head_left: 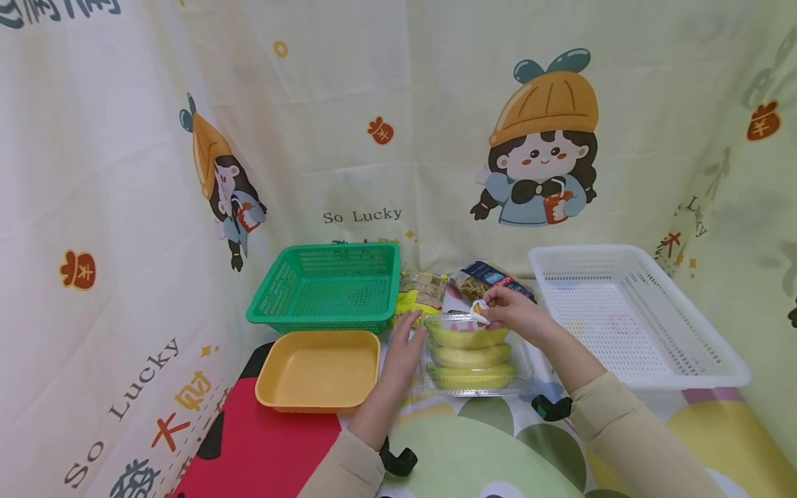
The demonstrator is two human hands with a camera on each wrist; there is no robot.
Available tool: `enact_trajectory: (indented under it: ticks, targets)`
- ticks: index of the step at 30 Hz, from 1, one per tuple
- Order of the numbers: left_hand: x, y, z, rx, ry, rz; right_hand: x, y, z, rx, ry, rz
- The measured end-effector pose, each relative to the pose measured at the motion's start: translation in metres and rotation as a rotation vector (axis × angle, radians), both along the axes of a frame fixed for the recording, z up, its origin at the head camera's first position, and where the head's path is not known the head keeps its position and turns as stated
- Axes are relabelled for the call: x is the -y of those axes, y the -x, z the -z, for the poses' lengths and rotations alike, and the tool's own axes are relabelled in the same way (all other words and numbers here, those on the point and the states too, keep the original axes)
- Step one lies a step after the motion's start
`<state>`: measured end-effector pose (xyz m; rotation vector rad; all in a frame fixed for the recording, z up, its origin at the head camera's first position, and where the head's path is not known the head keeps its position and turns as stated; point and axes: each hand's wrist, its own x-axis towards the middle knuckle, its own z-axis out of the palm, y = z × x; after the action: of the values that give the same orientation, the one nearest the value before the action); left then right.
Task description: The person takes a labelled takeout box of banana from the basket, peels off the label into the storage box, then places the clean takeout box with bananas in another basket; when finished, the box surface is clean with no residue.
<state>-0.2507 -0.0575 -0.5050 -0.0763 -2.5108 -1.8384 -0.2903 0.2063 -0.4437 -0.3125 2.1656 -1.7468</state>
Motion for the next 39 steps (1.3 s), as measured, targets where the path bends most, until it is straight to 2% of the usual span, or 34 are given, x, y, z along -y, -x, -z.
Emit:
enact_trajectory:
  ticks: [4,7,9,12,16,22,27,31,35,39]
  targets:
    - [0.016,-0.015,-0.026,-0.101,0.029,0.137,0.003,-0.001,-0.001,0.019,0.025,-0.01]
    - [0.036,-0.021,-0.038,-0.118,0.025,0.207,0.005,-0.001,0.0,0.036,0.014,0.003]
    - [0.052,-0.022,-0.043,-0.103,0.046,0.222,0.005,-0.001,0.001,0.04,-0.001,0.016]
    - [0.076,-0.021,-0.046,-0.068,0.112,0.186,0.005,-0.001,0.004,0.032,-0.019,0.033]
    - [0.109,-0.016,-0.048,-0.035,0.176,0.122,0.004,-0.001,0.006,0.017,-0.022,0.027]
    - [0.157,-0.012,-0.049,0.053,0.217,0.063,0.003,-0.002,0.009,-0.009,-0.052,0.011]
    - [0.196,-0.013,-0.046,0.046,0.222,0.028,-0.001,-0.002,0.014,-0.012,-0.01,-0.005]
    - [0.228,-0.015,-0.043,0.033,0.15,0.061,-0.003,-0.002,0.017,-0.004,0.056,-0.009]
    - [0.257,-0.016,-0.035,0.062,0.065,0.086,-0.002,-0.004,0.017,-0.006,0.079,0.058]
    - [0.279,-0.016,-0.024,0.095,0.0,0.048,0.001,-0.005,0.016,-0.016,0.098,0.092]
